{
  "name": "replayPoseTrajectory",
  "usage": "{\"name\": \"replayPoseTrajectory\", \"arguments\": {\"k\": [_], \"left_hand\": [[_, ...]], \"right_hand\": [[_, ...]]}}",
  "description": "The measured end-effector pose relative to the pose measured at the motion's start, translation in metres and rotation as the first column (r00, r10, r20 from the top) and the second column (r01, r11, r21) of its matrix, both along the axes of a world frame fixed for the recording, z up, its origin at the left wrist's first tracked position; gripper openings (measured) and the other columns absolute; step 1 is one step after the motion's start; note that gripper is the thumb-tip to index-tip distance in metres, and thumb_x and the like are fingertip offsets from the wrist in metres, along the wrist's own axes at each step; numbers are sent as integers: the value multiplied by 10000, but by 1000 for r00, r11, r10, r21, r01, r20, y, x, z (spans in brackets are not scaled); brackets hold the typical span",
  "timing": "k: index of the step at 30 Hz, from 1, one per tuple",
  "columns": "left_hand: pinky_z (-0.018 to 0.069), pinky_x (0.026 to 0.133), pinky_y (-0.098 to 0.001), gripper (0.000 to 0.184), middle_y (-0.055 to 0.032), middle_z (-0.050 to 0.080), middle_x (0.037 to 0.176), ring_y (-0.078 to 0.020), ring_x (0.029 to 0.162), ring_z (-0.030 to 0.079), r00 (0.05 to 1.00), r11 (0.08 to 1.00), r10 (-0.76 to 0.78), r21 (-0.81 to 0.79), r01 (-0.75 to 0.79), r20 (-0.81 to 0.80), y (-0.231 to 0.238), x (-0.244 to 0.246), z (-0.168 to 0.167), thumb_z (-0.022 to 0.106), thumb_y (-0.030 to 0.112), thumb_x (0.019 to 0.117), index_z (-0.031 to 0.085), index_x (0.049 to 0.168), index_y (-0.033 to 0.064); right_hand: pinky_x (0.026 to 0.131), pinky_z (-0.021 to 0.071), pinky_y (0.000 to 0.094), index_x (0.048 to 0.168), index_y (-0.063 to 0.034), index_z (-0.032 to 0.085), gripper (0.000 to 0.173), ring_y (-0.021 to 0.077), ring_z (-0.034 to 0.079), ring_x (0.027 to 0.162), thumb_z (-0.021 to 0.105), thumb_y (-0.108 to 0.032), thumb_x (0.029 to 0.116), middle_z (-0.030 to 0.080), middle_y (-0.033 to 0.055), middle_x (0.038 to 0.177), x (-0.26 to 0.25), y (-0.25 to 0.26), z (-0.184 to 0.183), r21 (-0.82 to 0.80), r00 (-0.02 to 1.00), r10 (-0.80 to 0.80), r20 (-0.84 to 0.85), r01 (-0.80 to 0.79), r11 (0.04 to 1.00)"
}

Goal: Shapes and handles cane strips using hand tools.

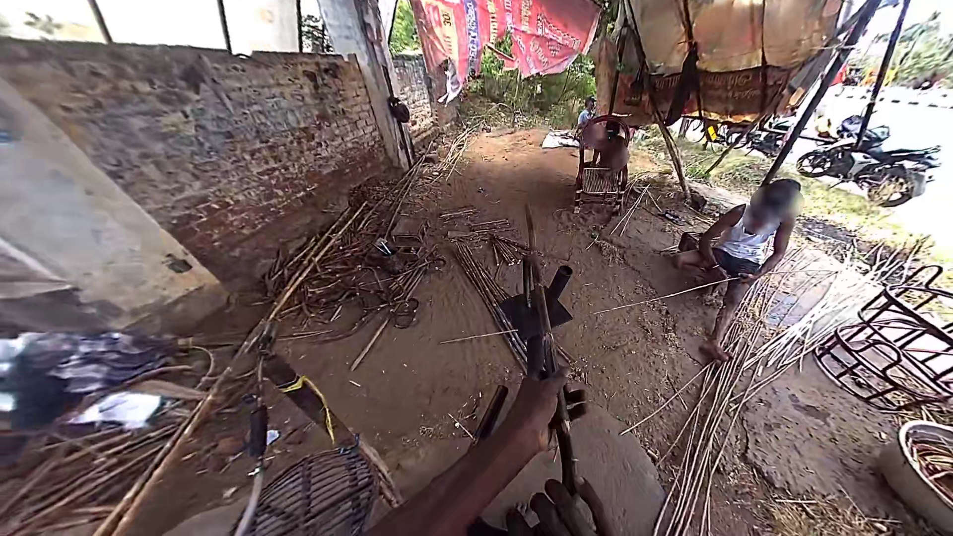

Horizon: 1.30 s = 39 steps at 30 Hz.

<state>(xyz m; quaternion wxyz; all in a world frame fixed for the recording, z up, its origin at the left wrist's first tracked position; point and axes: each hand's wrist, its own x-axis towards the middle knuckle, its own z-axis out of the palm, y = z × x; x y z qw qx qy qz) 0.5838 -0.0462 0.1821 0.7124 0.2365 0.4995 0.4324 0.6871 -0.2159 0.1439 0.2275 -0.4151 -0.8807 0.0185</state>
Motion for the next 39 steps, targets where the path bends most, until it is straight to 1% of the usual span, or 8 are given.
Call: {"name": "replayPoseTrajectory", "arguments": {"k": [3, 8, 14, 17, 23, 31, 36, 39], "left_hand": [[619, 715, -381, 438, -166, 695, 972, -248, 808, 725, 857, 916, -390, -48, 398, -336, 16, -25, -13, 557, 361, 1068, 526, 1291, -15], [538, 981, -437, 640, -144, 643, 1233, -233, 1132, 650, 445, 622, -668, -120, 774, -597, 47, -68, 32, 436, 578, 1057, 563, 1328, 13], [570, 1001, -430, 427, -109, 683, 1299, -261, 1154, 686, 943, 519, 153, 836, 178, -296, 47, -151, 123, 325, 302, 1113, 610, 1309, 52], [590, 803, -347, 274, -66, 632, 1138, -144, 923, 665, 705, 274, 658, 956, 103, -264, 39, -144, 80, 405, 126, 1040, 513, 1267, 17], [469, 1112, -480, 681, -176, 578, 1400, -307, 1321, 549, 589, 134, 555, 762, 634, -588, 26, 9, -15, 827, 333, 810, 574, 1347, -1], [510, 532, -469, 190, -55, 675, 717, -234, 650, 681, 528, -74, 476, 566, 821, -703, 162, 123, 53, 681, 265, 878, 694, 794, 95], [551, 643, -517, 264, -83, 726, 856, -289, 805, 721, 288, 179, 444, 399, 899, -849, 185, 161, 58, 566, 319, 989, 734, 975, 115], [517, 530, -495, 193, -61, 662, 694, -256, 645, 676, 469, 31, 507, 559, 829, -724, 162, 127, 48, 652, 274, 893, 700, 818, 103]], "right_hand": [[1029, 497, 465, 1005, -121, 689, 146, 216, 670, 818, 560, -185, 1028, 648, 31, 786, -12, 23, -14, 186, 999, 48, -22, -43, 982], [812, 548, 354, 838, -143, 632, 272, 176, 632, 660, 618, -367, 990, 591, -9, 639, -33, 40, 11, 273, 988, 22, -152, 21, 962], [600, 551, 311, 861, -95, 640, 498, 117, 613, 582, 572, -568, 999, 601, 8, 628, -12, 49, 23, 31, 732, -114, -672, 182, 983], [412, 419, 207, 912, -140, 620, 411, 3, 458, 454, 575, -536, 1013, 501, -70, 582, 9, 67, 58, -60, 561, -144, -815, 166, 984], [424, 425, 183, 865, -229, 636, 240, -15, 474, 464, 640, -436, 987, 540, -132, 608, 74, 121, 130, -103, 621, -128, -774, 75, 992], [437, 470, 249, 908, -212, 662, 79, 39, 446, 424, 664, -278, 952, 469, -113, 553, 227, 246, 143, -73, 390, 90, -916, -383, 921], [396, 371, 177, 723, -293, 549, 230, -23, 320, 367, 572, -286, 952, 323, -160, 463, 266, 312, 138, -54, 187, 21, -982, -386, 921], [396, 453, 235, 845, -257, 673, 126, 30, 441, 396, 706, -358, 914, 486, -104, 529, 197, 238, 157, -57, 335, 52, -941, -310, 949]]}}
